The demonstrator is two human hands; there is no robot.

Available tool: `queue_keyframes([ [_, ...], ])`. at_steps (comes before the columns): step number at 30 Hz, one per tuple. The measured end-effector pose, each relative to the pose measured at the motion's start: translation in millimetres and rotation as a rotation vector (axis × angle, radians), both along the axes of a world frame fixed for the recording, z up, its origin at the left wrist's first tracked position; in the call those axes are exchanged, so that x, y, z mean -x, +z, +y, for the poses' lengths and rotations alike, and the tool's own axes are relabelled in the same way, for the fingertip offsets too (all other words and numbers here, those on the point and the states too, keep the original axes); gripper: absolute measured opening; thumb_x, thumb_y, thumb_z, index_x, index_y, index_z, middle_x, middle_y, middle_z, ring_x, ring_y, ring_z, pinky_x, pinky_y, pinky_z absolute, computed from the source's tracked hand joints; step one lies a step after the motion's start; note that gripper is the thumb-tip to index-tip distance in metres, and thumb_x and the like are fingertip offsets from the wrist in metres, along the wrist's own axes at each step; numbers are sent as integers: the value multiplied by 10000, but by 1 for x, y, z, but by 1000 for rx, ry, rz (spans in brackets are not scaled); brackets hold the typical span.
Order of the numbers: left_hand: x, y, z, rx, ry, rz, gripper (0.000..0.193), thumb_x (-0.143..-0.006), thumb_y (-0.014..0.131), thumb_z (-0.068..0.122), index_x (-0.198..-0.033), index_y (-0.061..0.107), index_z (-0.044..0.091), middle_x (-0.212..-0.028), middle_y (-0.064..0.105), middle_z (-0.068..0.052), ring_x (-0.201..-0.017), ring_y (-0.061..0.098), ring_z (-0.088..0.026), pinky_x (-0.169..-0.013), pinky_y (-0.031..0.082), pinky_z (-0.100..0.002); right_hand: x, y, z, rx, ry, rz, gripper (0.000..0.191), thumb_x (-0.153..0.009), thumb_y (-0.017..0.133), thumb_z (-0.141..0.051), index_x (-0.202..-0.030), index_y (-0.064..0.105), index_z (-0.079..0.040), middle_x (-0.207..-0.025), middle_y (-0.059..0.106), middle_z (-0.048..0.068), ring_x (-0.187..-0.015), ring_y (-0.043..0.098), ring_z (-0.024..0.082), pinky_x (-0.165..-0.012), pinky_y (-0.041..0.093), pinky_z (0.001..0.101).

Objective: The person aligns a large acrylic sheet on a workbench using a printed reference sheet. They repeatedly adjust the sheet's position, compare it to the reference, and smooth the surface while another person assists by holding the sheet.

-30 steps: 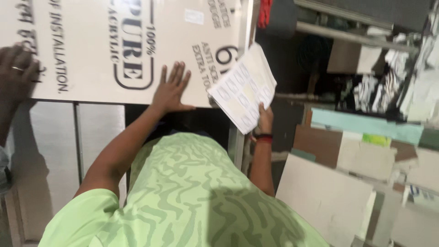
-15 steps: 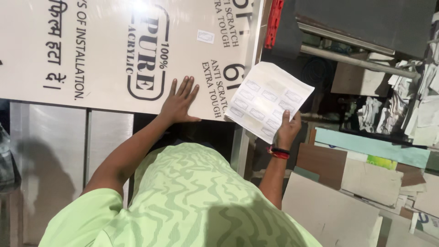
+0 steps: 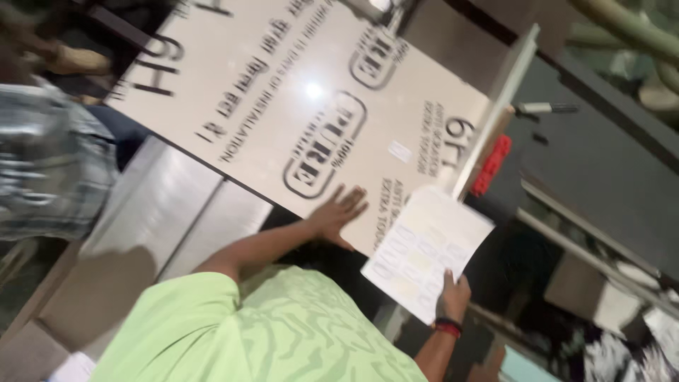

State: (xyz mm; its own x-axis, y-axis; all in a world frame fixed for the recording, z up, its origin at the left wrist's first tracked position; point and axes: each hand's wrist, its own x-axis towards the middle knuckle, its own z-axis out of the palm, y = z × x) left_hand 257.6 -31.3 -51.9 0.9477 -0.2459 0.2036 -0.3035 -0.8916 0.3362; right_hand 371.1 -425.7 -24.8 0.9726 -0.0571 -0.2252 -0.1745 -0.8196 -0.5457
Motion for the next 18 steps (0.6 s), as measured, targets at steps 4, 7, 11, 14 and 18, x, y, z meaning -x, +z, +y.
queue_keyframes([
  [4, 2, 4, 2, -53, 18, 29, 1363, -689, 539, 946, -1608, 189, 1, -1687, 108, -268, -1584, 69, -381, -1239, 9, -612, 0, -11, 8, -39, -98, 69, 383, -1049, 659, -275, -1080, 677, 106, -991, 683, 250, -846, 604, 286, -801, 483, 450],
  [7, 0, 5, 5, -68, 16, 70, 1371, -665, 539, 942, -1601, 205, -3, -1679, 122, -271, -1575, 69, -383, -1232, 10, -607, 2, -16, 27, -207, -221, -62, 354, -997, 672, -216, -1164, 643, 94, -1066, 695, 233, -929, 648, 291, -841, 500, 410],
  [11, -1, 1, 5, -63, 15, 40, 1348, -688, 532, 940, -1598, 226, -6, -1676, 138, -276, -1574, 76, -388, -1237, 14, -611, 24, -25, 46, -302, -314, -181, 353, -988, 667, -152, -1218, 630, 114, -1156, 701, 248, -996, 682, 305, -883, 520, 391],
  [14, 1, -3, 4, -66, 18, 17, 1347, -691, 533, 940, -1599, 225, -8, -1673, 138, -279, -1573, 77, -395, -1239, 16, -609, 40, -31, 57, -486, -483, -175, 355, -989, 636, -149, -1240, 612, 101, -1170, 696, 225, -991, 670, 292, -867, 521, 400],
  [18, 2, -4, 4, -67, 18, 21, 1353, -687, 541, 938, -1601, 215, -6, -1676, 129, -280, -1574, 76, -397, -1232, 14, -614, 49, -31, 63, -293, -422, -190, 322, -1007, 657, -142, -1227, 654, 94, -1128, 706, 227, -954, 660, 296, -860, 503, 413],
])
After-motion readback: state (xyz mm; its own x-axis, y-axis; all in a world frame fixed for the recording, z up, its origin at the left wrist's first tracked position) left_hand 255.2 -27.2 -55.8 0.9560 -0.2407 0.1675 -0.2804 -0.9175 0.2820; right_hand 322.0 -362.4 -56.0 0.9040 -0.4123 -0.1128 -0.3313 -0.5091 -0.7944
